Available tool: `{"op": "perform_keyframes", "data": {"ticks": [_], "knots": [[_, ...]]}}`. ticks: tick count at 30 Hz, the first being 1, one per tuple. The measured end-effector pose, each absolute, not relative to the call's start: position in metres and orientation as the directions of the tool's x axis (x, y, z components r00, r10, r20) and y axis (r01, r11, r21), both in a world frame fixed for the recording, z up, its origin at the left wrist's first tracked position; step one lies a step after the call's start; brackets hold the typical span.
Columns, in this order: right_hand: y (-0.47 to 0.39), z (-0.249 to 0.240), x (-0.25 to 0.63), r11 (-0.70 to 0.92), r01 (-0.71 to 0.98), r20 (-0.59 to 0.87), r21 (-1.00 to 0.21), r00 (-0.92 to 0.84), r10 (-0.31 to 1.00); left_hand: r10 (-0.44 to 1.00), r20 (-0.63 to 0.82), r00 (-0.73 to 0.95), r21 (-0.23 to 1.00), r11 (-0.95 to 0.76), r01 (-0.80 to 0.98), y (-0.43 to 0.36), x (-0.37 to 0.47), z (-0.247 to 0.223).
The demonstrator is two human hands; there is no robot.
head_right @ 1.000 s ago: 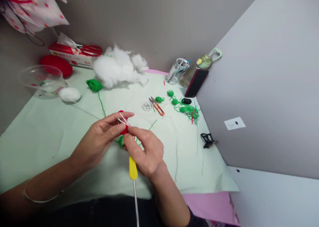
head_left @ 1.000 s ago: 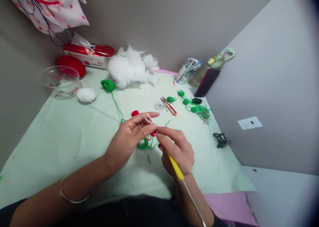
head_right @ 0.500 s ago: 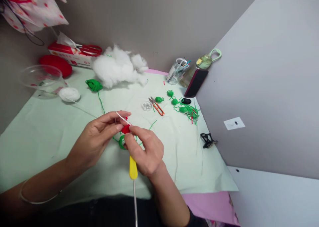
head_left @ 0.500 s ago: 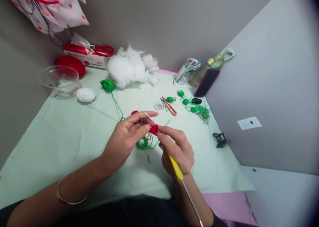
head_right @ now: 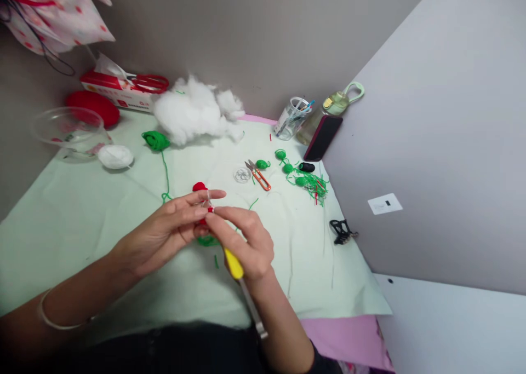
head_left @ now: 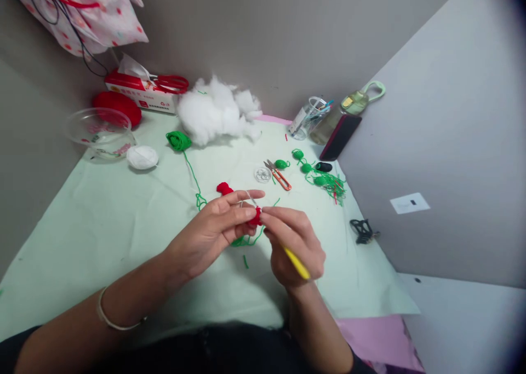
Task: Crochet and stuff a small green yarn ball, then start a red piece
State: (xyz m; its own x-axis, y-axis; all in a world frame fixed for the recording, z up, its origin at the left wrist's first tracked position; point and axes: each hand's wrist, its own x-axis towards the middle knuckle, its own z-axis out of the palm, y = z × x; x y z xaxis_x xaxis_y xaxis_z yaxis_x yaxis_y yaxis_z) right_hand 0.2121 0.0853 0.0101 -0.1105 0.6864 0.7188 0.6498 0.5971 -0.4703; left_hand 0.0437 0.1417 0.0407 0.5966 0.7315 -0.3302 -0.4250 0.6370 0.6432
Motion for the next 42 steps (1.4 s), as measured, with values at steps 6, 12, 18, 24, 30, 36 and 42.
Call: {"op": "perform_keyframes", "data": {"ticks": [6,12,18,24,30,36,42], "knots": [[0.100,0.027,0.204,0.533,0.122,0.544,-0.837,0.278,0.792,0.848,-0.218,0.484,0.796,0.441,-0.415,0.145,0.040,0.038],[0.100,0.023,0.197,0.530,0.251,0.580,-0.810,0.214,0.786,0.863,-0.149,0.483,0.847,0.363,-0.389,0.136,0.047,0.031],[0.093,0.013,0.189,0.564,0.583,0.748,-0.585,0.118,0.654,0.831,-0.245,0.499,0.727,0.498,-0.473,0.136,0.051,0.032],[0.097,0.016,0.197,0.513,0.399,0.631,-0.760,0.266,0.728,0.731,-0.326,0.600,0.582,0.655,-0.482,0.147,0.046,0.032],[0.106,0.019,0.199,0.348,-0.163,0.290,-0.923,0.297,0.910,0.837,-0.228,0.497,0.785,0.460,-0.415,0.143,0.045,0.033],[0.103,0.015,0.192,0.367,-0.068,0.338,-0.928,0.267,0.903,0.912,-0.087,0.400,0.921,0.227,-0.316,0.138,0.047,0.033],[0.098,0.020,0.189,0.409,0.088,0.418,-0.908,0.229,0.879,0.960,-0.001,0.281,0.975,0.064,-0.212,0.142,0.041,0.033]]}}
